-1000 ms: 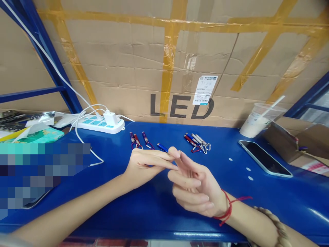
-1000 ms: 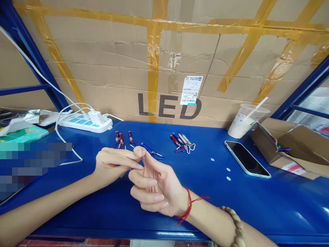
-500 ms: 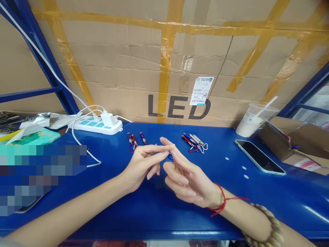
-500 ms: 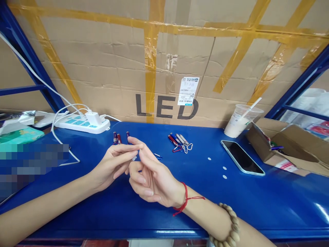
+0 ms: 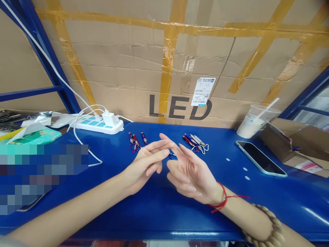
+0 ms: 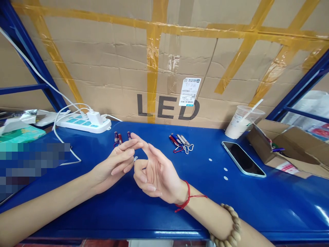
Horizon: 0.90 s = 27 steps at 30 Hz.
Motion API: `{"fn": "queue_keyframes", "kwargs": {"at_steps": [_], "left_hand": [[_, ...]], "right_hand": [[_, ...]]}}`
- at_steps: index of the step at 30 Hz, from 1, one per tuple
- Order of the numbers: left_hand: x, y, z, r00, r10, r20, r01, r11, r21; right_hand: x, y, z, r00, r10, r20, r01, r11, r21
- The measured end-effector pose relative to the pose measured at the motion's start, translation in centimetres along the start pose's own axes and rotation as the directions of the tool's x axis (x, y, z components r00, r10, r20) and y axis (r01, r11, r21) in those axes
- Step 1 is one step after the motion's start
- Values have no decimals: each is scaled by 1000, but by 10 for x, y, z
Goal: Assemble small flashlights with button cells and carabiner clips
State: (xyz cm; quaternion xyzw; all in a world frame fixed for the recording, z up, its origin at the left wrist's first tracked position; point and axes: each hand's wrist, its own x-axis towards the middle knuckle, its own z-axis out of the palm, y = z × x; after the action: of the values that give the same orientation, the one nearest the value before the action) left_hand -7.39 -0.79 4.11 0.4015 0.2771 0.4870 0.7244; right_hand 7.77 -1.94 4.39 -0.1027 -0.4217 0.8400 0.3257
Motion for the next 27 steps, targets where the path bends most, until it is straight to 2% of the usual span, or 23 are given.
{"fn": "queue_keyframes", "kwargs": {"at_steps": [6,12,19,24,27], "left_hand": [[3,-1,-2,994,-62,-94,61,998,-3],[3,0,-3,997,-48,-67,49,999,6],[0,1,1,999,-11,-50,11,1000,3],[2,1,2,998,-35,-56,36,999,8],[3,-1,0,998,-38,-54,38,999,-1]], "right_hand": [[1,2,-4,999,31,-44,-36,992,-124],[2,1,-3,999,7,-45,-12,995,-98],[3,1,-2,996,-8,-91,-8,986,-169],[3,4,-1,986,-43,-159,2,968,-252],[3,4,-2,989,-35,-145,-2,970,-244]]}}
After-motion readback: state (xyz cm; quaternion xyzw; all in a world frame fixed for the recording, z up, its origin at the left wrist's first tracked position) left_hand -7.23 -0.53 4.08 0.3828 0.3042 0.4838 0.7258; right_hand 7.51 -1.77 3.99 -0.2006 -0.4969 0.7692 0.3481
